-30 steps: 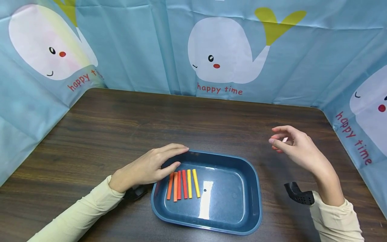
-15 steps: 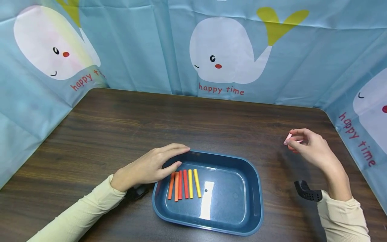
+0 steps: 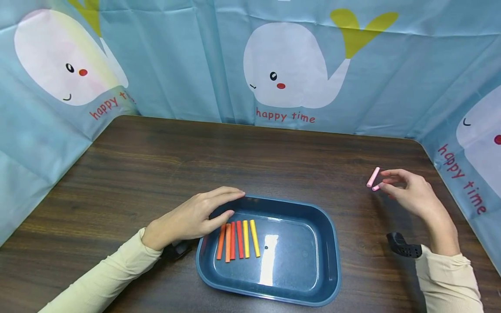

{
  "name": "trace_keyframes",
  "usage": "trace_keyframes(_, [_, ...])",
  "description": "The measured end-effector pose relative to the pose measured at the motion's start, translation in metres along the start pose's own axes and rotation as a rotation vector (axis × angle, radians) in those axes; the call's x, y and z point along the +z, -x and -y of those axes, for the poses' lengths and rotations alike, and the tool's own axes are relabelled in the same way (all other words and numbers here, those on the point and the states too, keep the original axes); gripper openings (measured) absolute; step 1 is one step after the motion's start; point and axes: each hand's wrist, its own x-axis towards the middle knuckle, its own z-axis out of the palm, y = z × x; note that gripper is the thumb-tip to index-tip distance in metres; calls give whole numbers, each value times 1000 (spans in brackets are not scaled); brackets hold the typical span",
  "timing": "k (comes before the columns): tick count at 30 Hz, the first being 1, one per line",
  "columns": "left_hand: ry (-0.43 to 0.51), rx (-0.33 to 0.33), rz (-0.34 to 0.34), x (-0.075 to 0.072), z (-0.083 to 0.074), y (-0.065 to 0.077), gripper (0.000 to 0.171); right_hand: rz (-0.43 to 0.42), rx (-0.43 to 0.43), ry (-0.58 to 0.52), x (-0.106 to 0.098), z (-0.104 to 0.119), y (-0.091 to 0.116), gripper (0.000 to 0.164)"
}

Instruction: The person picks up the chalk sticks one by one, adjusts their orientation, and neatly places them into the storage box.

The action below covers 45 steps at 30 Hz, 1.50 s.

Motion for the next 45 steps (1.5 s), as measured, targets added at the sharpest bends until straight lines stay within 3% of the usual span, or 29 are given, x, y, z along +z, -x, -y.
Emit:
trace_keyframes(8, [3,3,-3,1,0,-1,48,-97,-33,96,-1,-1,0,32])
trace_keyframes(24, [-14,18,-11,1,1,0,48,-38,-132,145,8,-19,-4,33])
trace_keyframes(38, [-20,24,-16,0,1,0,48,-42,-32,186,11,-17,1,26])
trace_keyframes(45, [-16,25,-20,1,1,-1,48,-56,-65,200,9,-20,0,26])
